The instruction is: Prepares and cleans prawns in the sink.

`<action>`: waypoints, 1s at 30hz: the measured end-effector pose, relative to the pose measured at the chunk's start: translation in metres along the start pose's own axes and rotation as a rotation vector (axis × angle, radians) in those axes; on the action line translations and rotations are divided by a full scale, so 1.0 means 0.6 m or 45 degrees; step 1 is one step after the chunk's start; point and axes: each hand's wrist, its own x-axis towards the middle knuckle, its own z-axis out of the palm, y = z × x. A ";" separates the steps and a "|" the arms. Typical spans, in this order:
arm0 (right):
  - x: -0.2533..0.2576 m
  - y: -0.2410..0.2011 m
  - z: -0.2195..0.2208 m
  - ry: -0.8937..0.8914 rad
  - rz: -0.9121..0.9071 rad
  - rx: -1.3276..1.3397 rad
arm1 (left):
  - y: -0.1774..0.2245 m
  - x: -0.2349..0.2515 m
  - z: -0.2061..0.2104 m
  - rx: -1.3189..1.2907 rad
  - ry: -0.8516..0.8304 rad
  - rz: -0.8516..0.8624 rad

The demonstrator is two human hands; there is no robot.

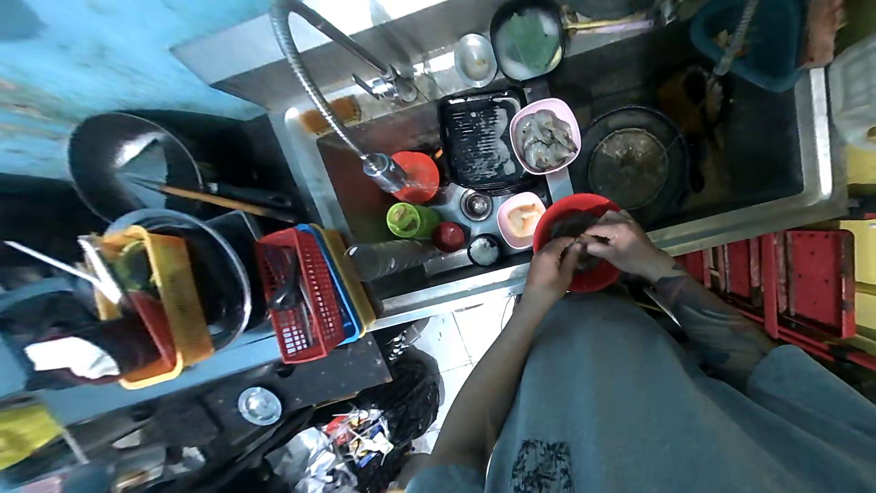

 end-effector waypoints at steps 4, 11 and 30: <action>0.007 -0.006 -0.022 -0.023 -0.085 -0.265 | 0.009 -0.010 -0.018 0.070 -0.011 -0.185; 0.016 -0.026 -0.041 -0.253 -0.261 -0.684 | 0.028 0.004 -0.016 0.531 -0.121 -0.211; 0.193 0.286 -0.235 0.633 0.750 0.743 | 0.197 0.330 0.069 0.141 -0.255 0.053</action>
